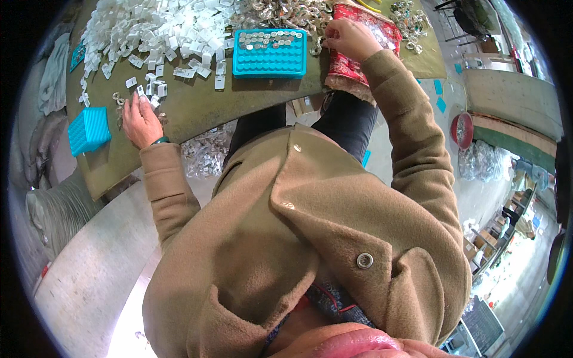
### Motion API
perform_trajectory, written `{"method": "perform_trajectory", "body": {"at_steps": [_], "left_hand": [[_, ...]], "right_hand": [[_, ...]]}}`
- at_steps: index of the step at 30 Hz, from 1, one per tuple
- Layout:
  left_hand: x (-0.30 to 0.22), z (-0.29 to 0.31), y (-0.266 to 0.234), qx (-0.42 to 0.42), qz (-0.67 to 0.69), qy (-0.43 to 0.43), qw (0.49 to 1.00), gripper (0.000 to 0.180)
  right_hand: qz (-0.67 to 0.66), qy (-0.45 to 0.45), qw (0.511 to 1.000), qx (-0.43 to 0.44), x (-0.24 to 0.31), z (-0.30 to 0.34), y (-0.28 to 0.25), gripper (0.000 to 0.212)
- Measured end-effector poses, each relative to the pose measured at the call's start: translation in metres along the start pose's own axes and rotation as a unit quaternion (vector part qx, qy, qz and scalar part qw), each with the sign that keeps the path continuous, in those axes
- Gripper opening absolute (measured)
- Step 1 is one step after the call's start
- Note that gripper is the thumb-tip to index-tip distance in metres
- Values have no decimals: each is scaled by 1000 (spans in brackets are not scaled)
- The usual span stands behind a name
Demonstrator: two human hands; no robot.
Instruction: The person repeatedly picks small white plastic pieces and metal fasteners from a table, joins them by hand, and places the assembled units into a blue tray. The person occasionally uses a red light to illuminate the pieces during assembly.
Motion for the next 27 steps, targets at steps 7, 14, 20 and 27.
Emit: {"method": "perform_trajectory", "body": {"at_steps": [7, 14, 20, 27], "left_hand": [[-23, -28, -44, -26, 160, -41, 986, 27], [-131, -27, -52, 68, 389, -46, 918, 23], [-192, -22, -43, 143, 509, -25, 848, 22], [-232, -12, -26, 247, 608, -81, 751, 19]], "right_hand": [[-141, 32, 985, -90, -13, 12, -2, 22], [1, 67, 998, -23, 0, 6, 10, 27], [-101, 29, 992, -64, 0, 20, 3, 24], [-205, 16, 970, -130, -12, 28, -2, 18]]}}
Point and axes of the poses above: each hand's wrist, its own z-axis away from the middle knuckle, its own y-axis out of the palm, x = y × z, the point moved 7 cm from there along -z, towards the middle knuckle, and after that the axes turned 3 degrees about -z, right-handed, at the moved point
